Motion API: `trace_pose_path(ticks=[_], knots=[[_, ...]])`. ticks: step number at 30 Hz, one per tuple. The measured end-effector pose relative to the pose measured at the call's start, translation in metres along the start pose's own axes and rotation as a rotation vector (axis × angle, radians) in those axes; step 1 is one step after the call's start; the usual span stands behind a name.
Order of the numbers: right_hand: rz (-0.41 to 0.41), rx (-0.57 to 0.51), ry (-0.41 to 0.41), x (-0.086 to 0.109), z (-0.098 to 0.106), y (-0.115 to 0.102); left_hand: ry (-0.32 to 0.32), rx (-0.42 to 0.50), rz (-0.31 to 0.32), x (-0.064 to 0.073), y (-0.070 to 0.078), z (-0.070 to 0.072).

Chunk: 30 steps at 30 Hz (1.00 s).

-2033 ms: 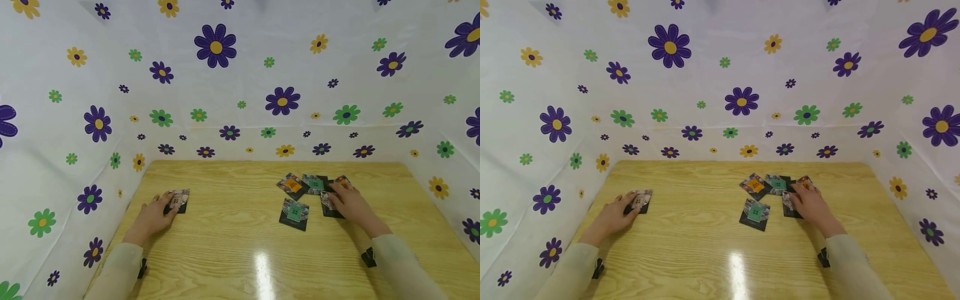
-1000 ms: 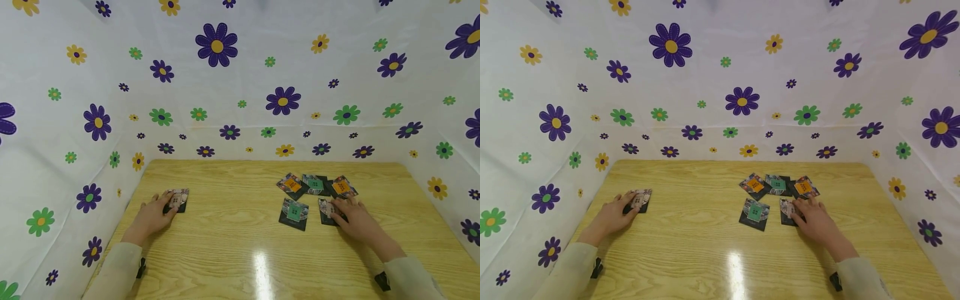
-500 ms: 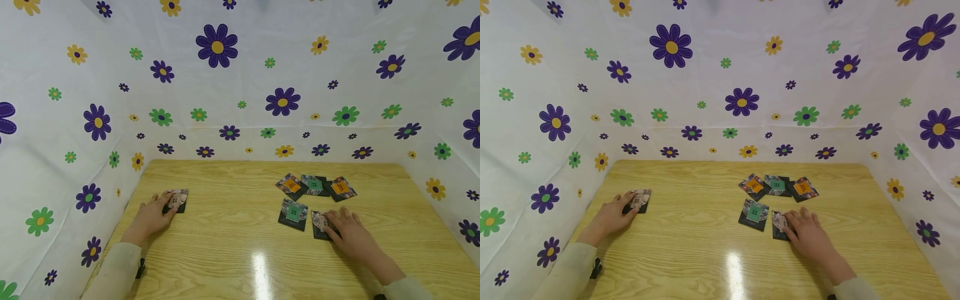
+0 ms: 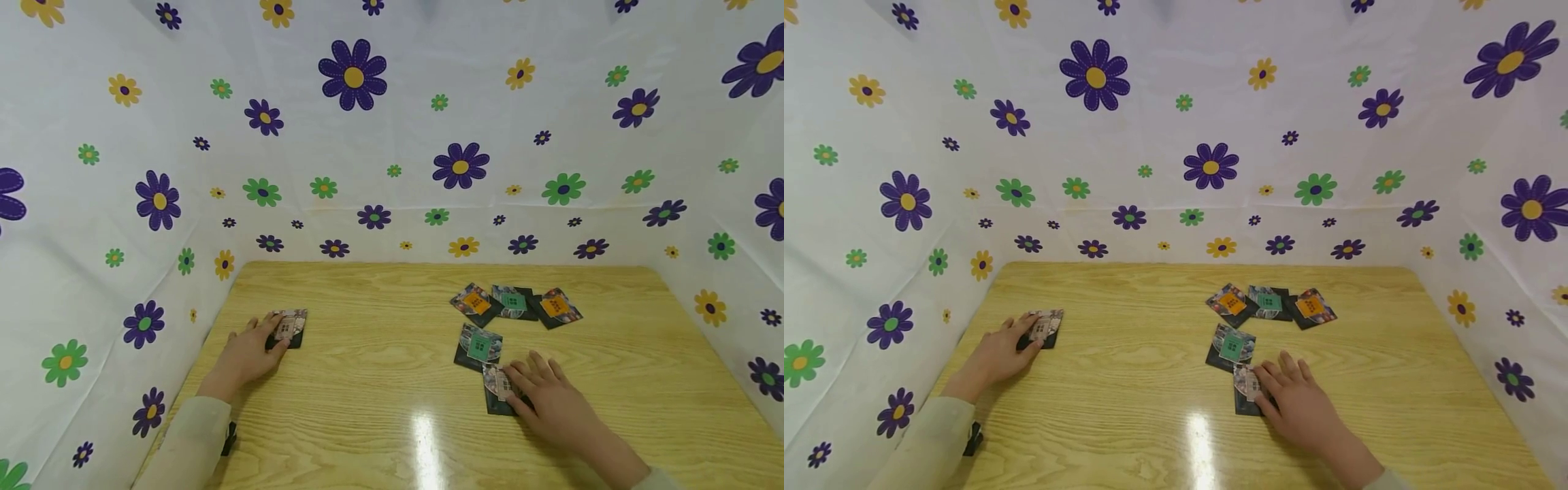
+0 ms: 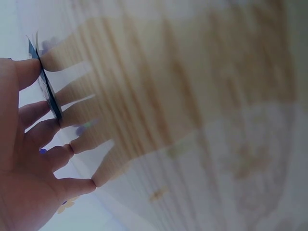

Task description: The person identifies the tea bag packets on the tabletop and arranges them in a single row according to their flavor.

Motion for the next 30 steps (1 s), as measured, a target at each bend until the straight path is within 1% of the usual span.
trace_pose_path(ticks=[4, 8, 13, 21, 26, 30], knots=[[0.023, 0.046, 0.019, -0.002, -0.002, -0.014, -0.001, -0.004, 0.001, -0.001, 0.000, -0.001], [0.039, 0.054, 0.029, -0.007, -0.004, -0.028, 0.001, -0.003, 0.000, 0.000, 0.001, 0.000], [0.079, 0.076, 0.035, -0.017, -0.007, -0.045, 0.002, -0.003, -0.003, 0.000, 0.002, 0.000], [0.138, 0.030, -0.003, -0.043, -0.011, -0.067, 0.009, -0.007, -0.006, 0.001, 0.004, 0.001], [0.158, 0.008, -0.037, -0.059, -0.011, -0.080, 0.002, 0.005, -0.010, 0.001, 0.005, 0.001], [0.171, -0.007, -0.034, -0.077, -0.011, -0.092, 0.007, 0.005, -0.008, 0.000, 0.003, 0.002]])
Point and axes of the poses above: each hand's wrist, its own x-axis away from the middle knuckle, its own z-axis out of the back of the hand, y = z × x, the point moved 6 cm from there along -x, towards the middle knuckle, and after that the axes turned 10 degrees about -y, right-handed, at the moved point
